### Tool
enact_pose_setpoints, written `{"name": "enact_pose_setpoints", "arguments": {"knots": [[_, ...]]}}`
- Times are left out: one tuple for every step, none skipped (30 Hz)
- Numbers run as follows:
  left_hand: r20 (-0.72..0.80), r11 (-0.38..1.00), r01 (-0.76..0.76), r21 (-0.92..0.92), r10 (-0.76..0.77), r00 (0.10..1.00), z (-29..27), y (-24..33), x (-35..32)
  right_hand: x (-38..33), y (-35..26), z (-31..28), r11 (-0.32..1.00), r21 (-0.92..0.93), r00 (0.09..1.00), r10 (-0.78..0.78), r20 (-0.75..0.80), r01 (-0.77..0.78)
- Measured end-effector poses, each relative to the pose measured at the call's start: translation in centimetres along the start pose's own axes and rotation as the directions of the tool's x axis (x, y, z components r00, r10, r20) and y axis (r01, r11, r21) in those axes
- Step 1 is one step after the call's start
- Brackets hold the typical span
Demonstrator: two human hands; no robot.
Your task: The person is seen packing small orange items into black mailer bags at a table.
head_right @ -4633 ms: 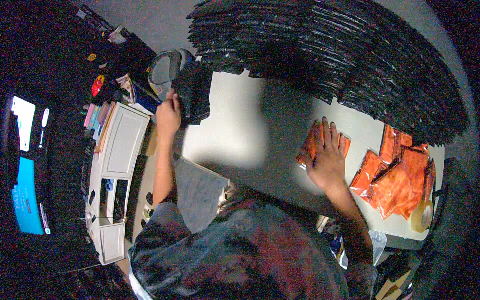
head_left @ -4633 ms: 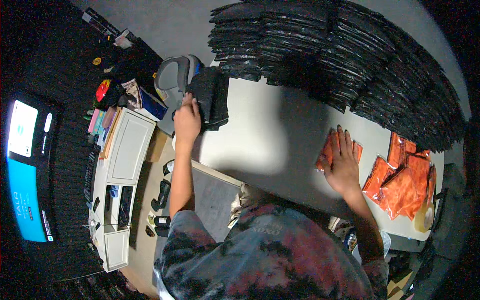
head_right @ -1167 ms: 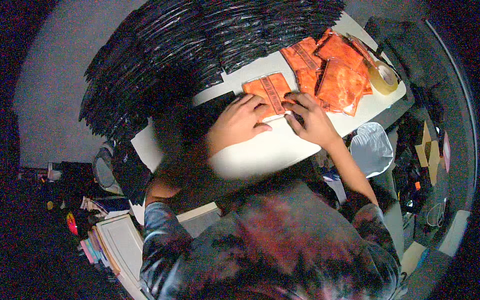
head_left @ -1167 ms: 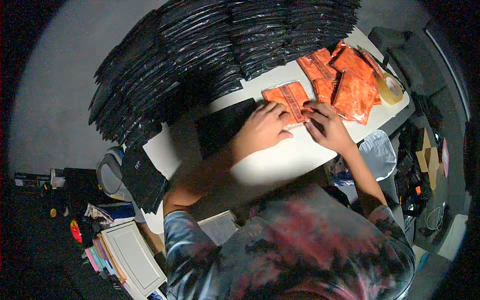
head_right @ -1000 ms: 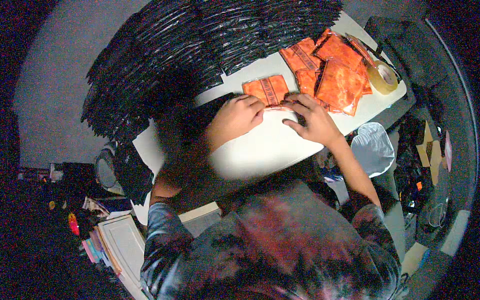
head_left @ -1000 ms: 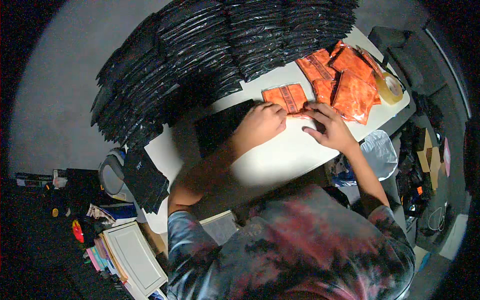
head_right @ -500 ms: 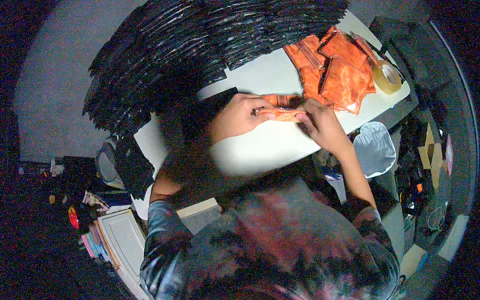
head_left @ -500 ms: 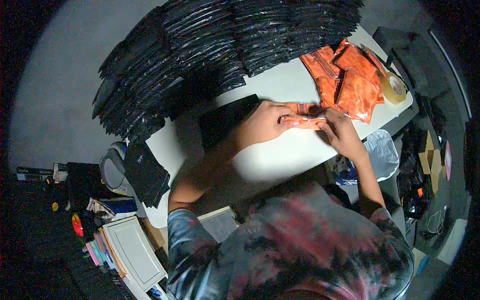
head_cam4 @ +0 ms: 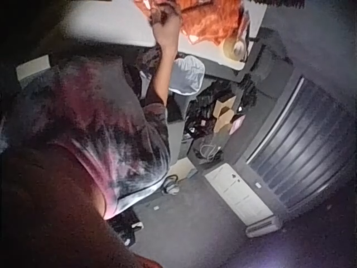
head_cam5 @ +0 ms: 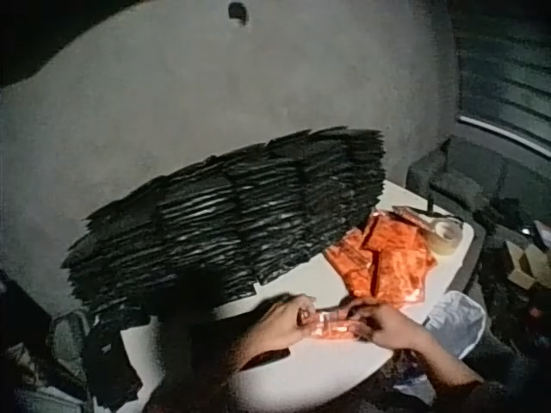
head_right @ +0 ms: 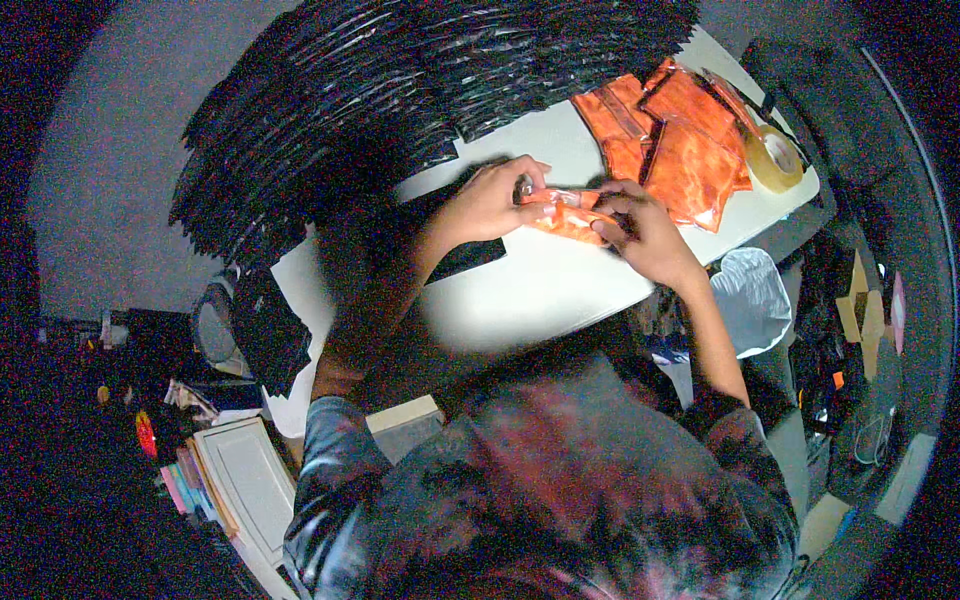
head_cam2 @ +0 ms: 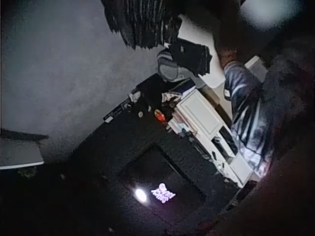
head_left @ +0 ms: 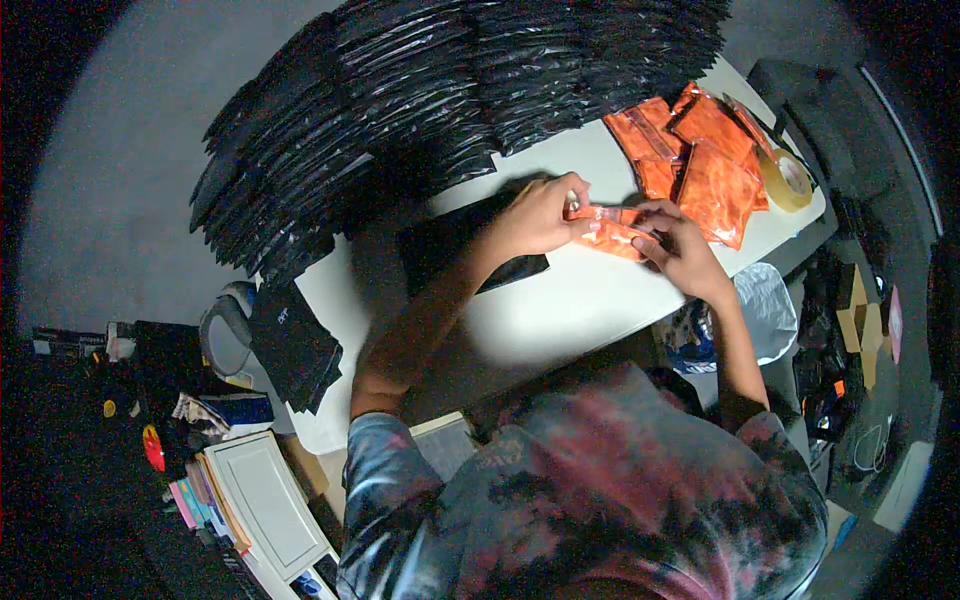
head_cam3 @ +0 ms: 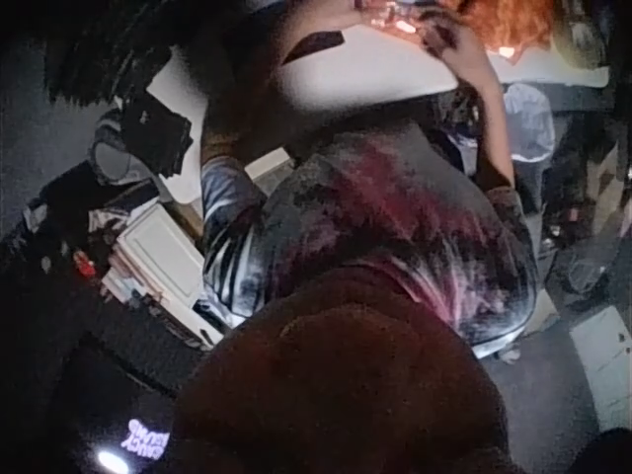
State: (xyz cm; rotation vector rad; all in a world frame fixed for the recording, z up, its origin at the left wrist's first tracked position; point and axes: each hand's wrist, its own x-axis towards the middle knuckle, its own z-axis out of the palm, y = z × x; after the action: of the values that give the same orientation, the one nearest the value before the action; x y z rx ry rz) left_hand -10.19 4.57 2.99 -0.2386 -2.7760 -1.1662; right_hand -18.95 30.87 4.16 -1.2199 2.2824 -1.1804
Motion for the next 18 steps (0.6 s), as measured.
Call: {"name": "enact_pose_setpoints", "arguments": {"knots": [[-0.007, 1.000, 0.007, 0.003, -0.007, 1.000, -0.1, -0.3, 0.1, -0.1, -0.4, 0.0, 0.999, 0.008, 0.998, -0.040, -0.051, 0.040], [0.027, 0.955, 0.008, -0.296, -0.001, 1.000, -0.1, -0.6, 0.2, -0.3, -1.0, -0.1, 0.999, 0.010, 0.998, -0.047, -0.044, 0.047], [0.057, 0.821, 0.020, -0.570, 0.016, 0.998, -0.4, -0.3, 0.2, -0.8, -1.6, -0.3, 0.999, 0.016, 0.994, -0.043, -0.104, 0.045], [0.052, 0.779, 0.054, -0.625, -0.027, 0.998, -0.9, -0.2, 0.2, -1.0, -1.8, -0.4, 0.999, 0.022, 0.986, -0.038, -0.163, 0.042], [0.048, 0.737, 0.058, -0.673, -0.035, 0.998, -1.7, -0.2, 0.5, -1.0, -1.4, -0.4, 0.994, 0.011, 0.966, -0.100, -0.239, 0.106], [0.043, 0.693, 0.064, -0.718, -0.047, 0.998, -2.4, -0.3, 0.6, -1.0, -2.0, -0.3, 0.994, 0.016, 0.968, -0.103, -0.229, 0.110], [0.009, 0.716, 0.040, -0.697, -0.047, 0.999, -2.8, -0.1, 0.3, -1.1, -3.1, -0.4, 0.999, 0.041, 0.968, -0.018, -0.250, 0.029], [0.004, 0.716, 0.045, -0.697, -0.059, 0.998, -2.8, 0.0, 0.0, -1.1, -3.6, -0.4, 0.997, 0.065, 0.961, 0.067, -0.269, -0.052], [-0.021, 0.716, 0.007, -0.698, -0.030, 0.999, -2.6, 0.2, 0.1, -1.0, -3.4, -0.2, 0.999, 0.042, 0.945, -0.003, -0.327, 0.018], [-0.046, 0.716, -0.031, -0.697, -0.001, 0.999, -2.4, 0.5, 0.1, -0.8, -3.6, 0.1, 0.999, 0.042, 0.946, -0.005, -0.324, 0.020], [-0.050, 0.717, -0.031, -0.697, -0.005, 0.999, -2.2, 0.7, 0.0, -0.6, -4.1, 0.7, 0.973, 0.222, 0.915, 0.032, -0.402, 0.063], [-0.090, 0.722, -0.065, -0.689, 0.003, 0.996, -2.3, 1.3, 0.0, -0.5, -4.4, 1.0, 0.913, 0.390, 0.879, 0.086, -0.469, 0.118], [-0.131, 0.728, -0.098, -0.679, 0.011, 0.991, -2.3, 1.9, -0.1, -0.5, -3.7, 1.4, 0.863, 0.488, 0.879, 0.124, -0.460, 0.134], [-0.134, 0.728, -0.098, -0.679, 0.008, 0.991, -2.4, 2.4, -0.4, -0.8, -2.7, 1.3, 0.863, 0.487, 0.881, 0.122, -0.457, 0.134], [-0.147, 0.726, -0.075, -0.684, -0.036, 0.988, -2.8, 3.2, -0.9, -1.0, -2.2, 1.0, 0.892, 0.452, 0.928, 0.162, -0.335, 0.008], [-0.161, 0.723, -0.053, -0.689, -0.081, 0.984, -3.0, 3.7, -1.6, -1.1, -2.0, 0.8, 0.911, 0.397, 0.955, 0.210, -0.210, -0.112], [-0.168, 0.724, -0.053, -0.688, -0.088, 0.982, -3.0, 3.5, -2.4, -1.6, -2.2, 0.5, 0.951, 0.291, 0.957, 0.177, -0.230, -0.106], [-0.291, 0.914, -0.125, -0.385, 0.008, 0.957, -3.0, 3.3, -3.2, -2.1, -2.2, 0.2, 0.954, 0.284, 0.961, 0.166, -0.223, -0.099]]}}
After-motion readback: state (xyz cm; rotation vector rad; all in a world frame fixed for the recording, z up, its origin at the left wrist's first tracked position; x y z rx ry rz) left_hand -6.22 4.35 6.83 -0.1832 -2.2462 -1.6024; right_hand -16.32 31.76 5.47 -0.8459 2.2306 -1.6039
